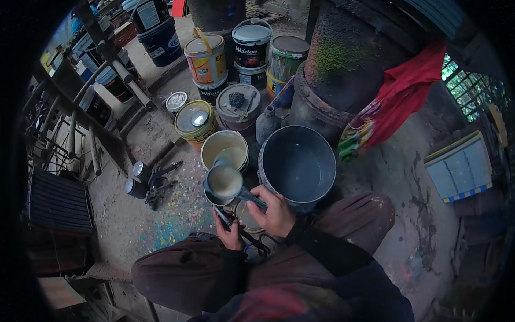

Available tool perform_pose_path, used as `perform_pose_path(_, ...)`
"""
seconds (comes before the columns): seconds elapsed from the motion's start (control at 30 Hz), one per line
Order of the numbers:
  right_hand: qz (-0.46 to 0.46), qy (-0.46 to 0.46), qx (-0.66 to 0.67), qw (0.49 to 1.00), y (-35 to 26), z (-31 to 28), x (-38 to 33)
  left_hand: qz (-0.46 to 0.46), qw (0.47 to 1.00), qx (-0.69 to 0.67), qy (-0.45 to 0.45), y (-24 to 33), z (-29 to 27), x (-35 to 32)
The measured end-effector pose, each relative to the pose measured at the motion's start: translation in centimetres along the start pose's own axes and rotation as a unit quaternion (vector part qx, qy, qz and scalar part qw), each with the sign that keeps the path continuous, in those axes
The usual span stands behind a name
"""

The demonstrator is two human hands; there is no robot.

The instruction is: The person sits on the floor and uses a wire brush to scrub the inside of a metal paint can. They then pour a white liquid from a larger paint bucket into a measuring cup and transfer it into the metal can. Finally, they place a lid on the metal can.

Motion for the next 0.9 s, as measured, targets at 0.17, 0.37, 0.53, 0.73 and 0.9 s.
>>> perform_pose_path(0.17,-0.022,0.021,-0.012,0.999,0.9,-1.4,0.4,0.027,0.999,0.015,-0.02,-1.5,0.0,0.2)
perform_pose_path(0.37,0.182,0.072,-0.068,0.978,8.5,-8.9,4.9,0.024,0.999,0.034,-0.017,-1.8,-0.4,0.2)
perform_pose_path(0.53,0.294,0.043,-0.331,0.896,21.6,-8.2,6.7,0.02,1.0,0.016,-0.002,-0.8,0.2,0.5)
perform_pose_path(0.73,0.266,-0.038,-0.378,0.886,25.0,-5.2,7.5,0.006,1.0,-0.004,0.016,-0.5,-0.5,0.7)
perform_pose_path(0.9,0.285,0.019,-0.379,0.88,24.9,-6.6,7.4,0.003,0.998,-0.018,0.052,0.0,-1.0,0.9)
Point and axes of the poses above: each hand's wrist, its own x-axis towards the middle knuckle, its own z-axis out of the palm, y = z × x, the point moved 1 cm from there along x, towards the middle knuckle, and after that the axes turned 8 degrees about z, right-handed, at the moved point
